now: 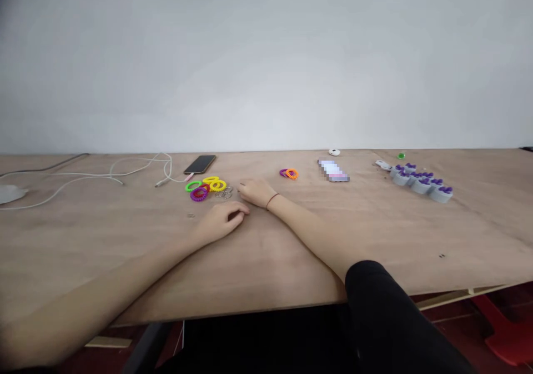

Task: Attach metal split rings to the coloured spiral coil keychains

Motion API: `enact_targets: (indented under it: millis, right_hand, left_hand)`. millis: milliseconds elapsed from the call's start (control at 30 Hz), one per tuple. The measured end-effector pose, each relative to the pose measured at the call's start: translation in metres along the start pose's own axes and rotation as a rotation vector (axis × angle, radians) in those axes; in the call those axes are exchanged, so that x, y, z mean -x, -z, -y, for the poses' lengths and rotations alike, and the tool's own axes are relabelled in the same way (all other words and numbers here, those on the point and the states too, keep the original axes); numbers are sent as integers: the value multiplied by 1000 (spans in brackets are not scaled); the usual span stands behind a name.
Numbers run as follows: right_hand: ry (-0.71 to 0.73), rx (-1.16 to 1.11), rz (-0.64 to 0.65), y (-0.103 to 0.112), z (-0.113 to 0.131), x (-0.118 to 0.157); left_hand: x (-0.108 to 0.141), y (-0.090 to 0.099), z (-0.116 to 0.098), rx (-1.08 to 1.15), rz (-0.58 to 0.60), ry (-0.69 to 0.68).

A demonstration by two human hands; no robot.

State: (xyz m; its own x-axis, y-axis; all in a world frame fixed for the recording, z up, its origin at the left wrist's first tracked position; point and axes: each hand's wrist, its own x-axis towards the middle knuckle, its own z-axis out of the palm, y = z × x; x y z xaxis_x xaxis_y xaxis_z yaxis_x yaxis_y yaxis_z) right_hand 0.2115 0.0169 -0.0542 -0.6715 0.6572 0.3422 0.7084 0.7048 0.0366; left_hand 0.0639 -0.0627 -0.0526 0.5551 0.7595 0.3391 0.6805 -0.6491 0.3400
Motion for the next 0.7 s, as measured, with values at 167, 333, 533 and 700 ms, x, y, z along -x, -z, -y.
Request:
enact_targets:
  millis: [167,333,533,700]
  right_hand:
    - [-117,-456,-290,-1,11,46]
    - [-83,-619,-363,12,30,77]
    - [-210,-675,-413,16,34,77]
    - [-105,-743,-371,16,35,77]
  left_hand:
    - [-6,2,12,187,-225,278]
    - [-7,3,4,275,-97,159]
    - [-5,5,-11,319,-100,119]
    - [-7,4,-6,342,-117,142]
